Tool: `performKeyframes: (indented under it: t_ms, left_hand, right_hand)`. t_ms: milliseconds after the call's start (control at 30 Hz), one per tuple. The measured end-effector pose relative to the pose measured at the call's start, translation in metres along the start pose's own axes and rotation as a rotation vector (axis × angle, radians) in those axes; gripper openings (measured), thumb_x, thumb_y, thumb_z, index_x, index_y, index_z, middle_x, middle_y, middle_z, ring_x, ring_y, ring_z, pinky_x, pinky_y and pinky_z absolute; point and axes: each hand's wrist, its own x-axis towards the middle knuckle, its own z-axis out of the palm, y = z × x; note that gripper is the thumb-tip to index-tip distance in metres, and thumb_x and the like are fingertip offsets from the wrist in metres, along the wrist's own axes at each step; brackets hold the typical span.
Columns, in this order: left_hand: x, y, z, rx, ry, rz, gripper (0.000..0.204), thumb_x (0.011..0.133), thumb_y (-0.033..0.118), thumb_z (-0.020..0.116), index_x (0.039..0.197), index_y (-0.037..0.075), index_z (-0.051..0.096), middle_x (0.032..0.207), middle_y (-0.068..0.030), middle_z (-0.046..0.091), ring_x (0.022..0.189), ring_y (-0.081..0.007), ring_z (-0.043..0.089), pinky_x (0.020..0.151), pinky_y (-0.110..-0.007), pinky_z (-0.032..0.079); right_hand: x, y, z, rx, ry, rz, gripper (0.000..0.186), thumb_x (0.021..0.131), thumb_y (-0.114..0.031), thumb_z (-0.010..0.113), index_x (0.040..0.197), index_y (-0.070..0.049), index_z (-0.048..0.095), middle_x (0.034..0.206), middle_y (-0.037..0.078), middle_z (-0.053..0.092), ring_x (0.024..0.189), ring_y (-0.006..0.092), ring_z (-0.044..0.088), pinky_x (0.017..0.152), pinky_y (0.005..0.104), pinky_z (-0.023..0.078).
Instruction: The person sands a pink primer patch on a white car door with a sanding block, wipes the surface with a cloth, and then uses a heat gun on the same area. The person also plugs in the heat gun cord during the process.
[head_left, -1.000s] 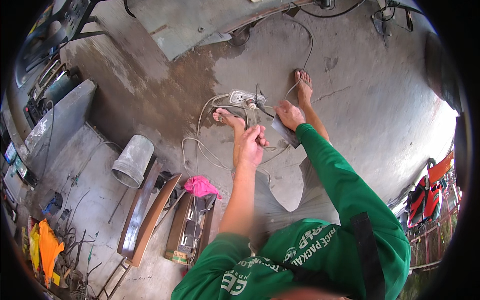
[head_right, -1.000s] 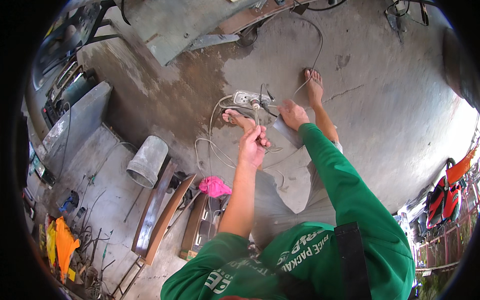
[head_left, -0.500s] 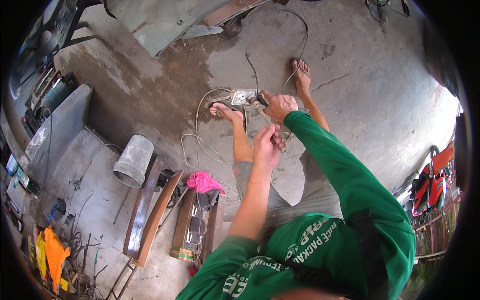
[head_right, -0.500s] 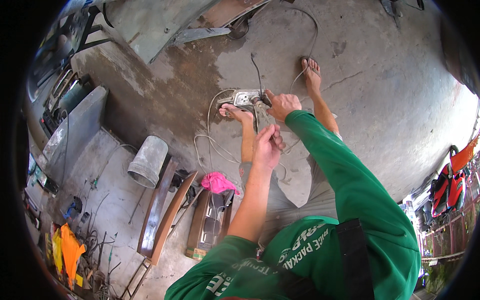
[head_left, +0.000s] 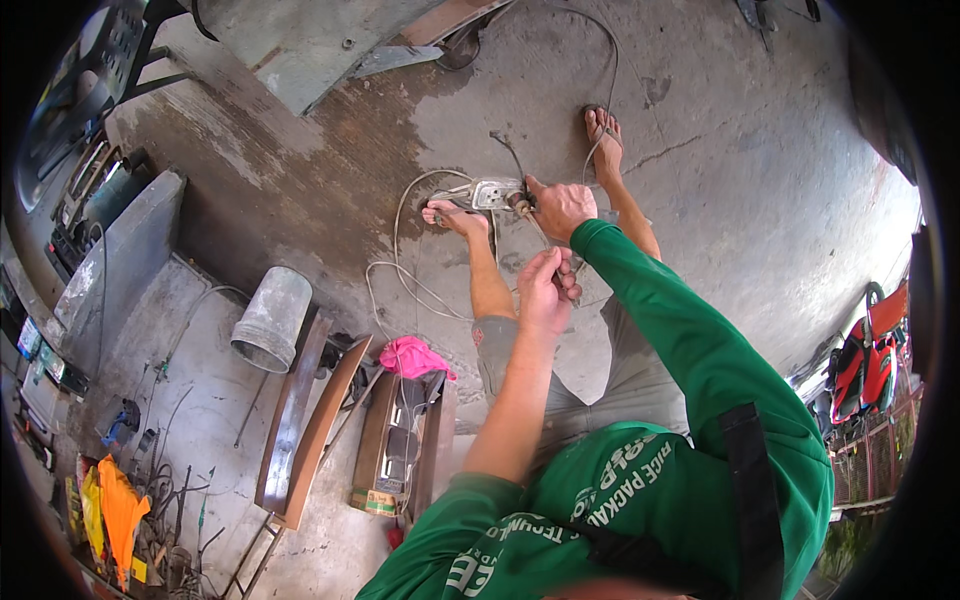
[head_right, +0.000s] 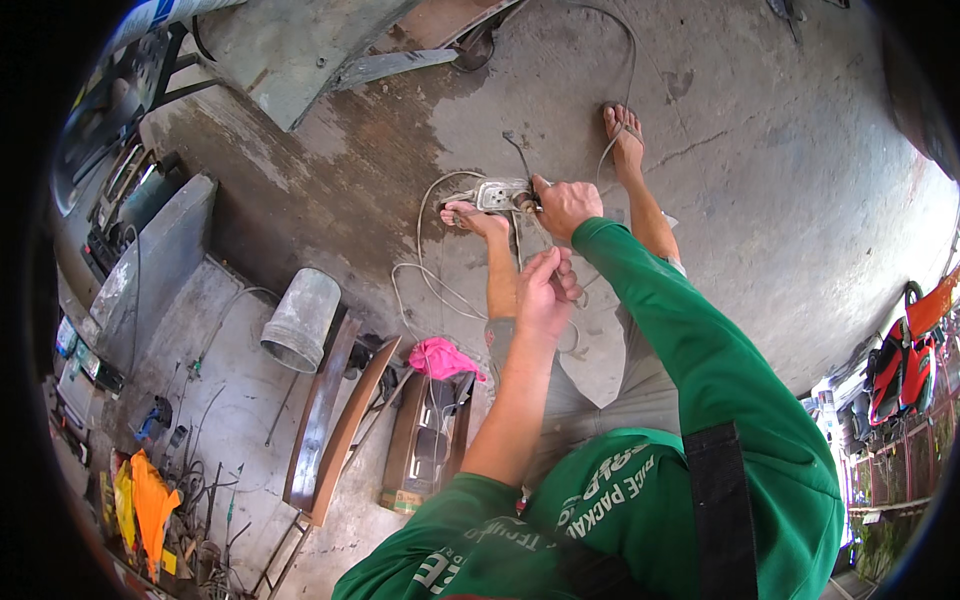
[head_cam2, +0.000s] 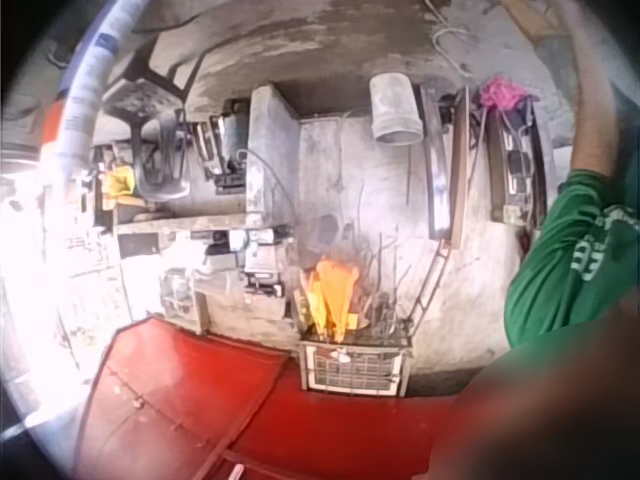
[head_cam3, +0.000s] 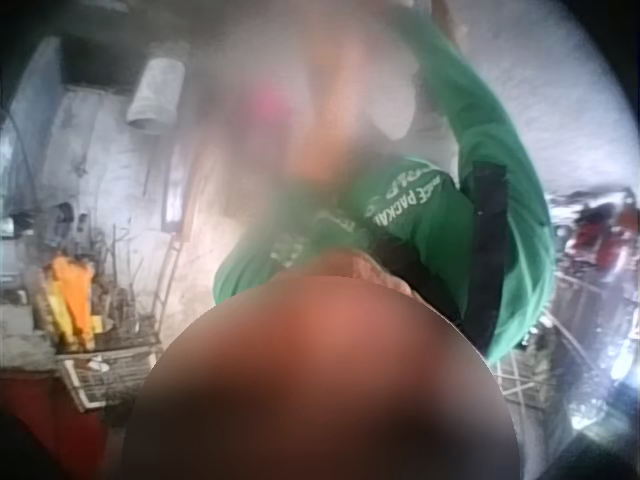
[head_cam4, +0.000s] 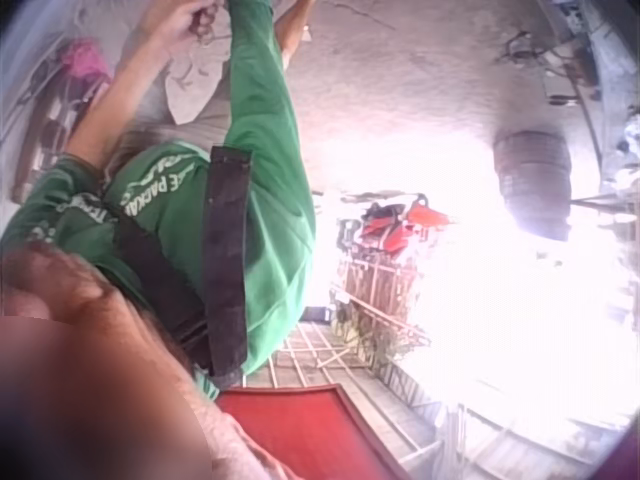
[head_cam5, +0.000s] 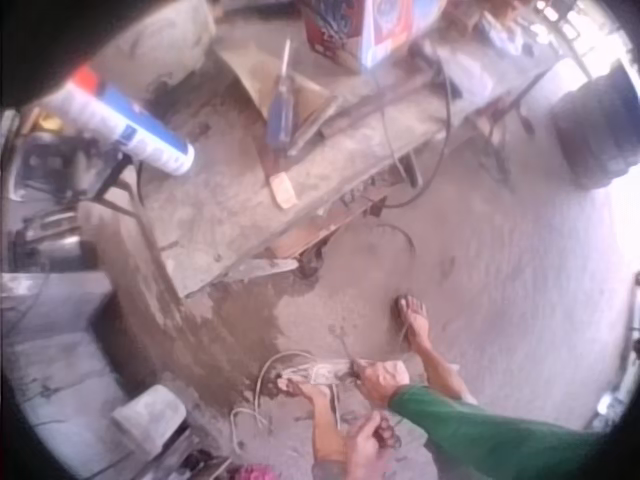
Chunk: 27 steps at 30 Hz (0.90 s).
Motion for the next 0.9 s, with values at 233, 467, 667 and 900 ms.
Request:
performKeyframes:
  t_ms: [233,467,667,900]
  left_hand:
    - [0.000,-0.011,0.019,-0.103,-0.020,-0.012,0.014,0.102,0.020,0.062,0.102,0.006,0.065,0.078,0.0015,0.055,0.062,-0.0101,0.049,0.051,-0.025,0.037]
    - [-0.002,-0.011,0.017,-0.208,0.012,-0.047,0.014,0.102,0.019,0.061,0.101,0.004,0.064,0.077,0.0024,0.053,0.058,-0.0062,0.043,0.047,-0.021,0.032]
    - [-0.021,0.000,0.003,-0.110,0.067,-0.070,0.014,0.102,0.017,0.059,0.101,0.003,0.061,0.076,0.0026,0.050,0.056,-0.0050,0.041,0.042,-0.020,0.028]
    - [-0.037,0.017,0.003,0.134,0.175,-0.030,0.015,0.102,0.018,0.059,0.097,0.004,0.061,0.074,0.0030,0.050,0.055,-0.0044,0.041,0.043,-0.020,0.028]
  right_hand:
    - [0.002,0.008,0.013,-0.092,-0.055,-0.045,0.035,0.096,-0.034,0.055,0.121,-0.011,0.063,0.081,0.013,0.075,0.076,0.0326,0.074,0.070,0.0485,0.053]
    - [0.013,0.015,0.024,-0.096,0.014,-0.049,0.035,0.089,-0.039,0.065,0.109,-0.011,0.067,0.078,0.016,0.073,0.076,0.0349,0.074,0.069,0.0493,0.055]
    - [0.008,0.005,0.028,-0.040,-0.045,0.002,0.035,0.092,-0.035,0.060,0.117,-0.011,0.067,0.086,0.016,0.075,0.084,0.0345,0.074,0.076,0.0497,0.054]
    - [0.017,0.002,0.023,0.027,-0.096,0.069,0.046,0.094,-0.047,0.060,0.118,-0.008,0.067,0.092,0.017,0.075,0.093,0.0339,0.074,0.082,0.0491,0.054]
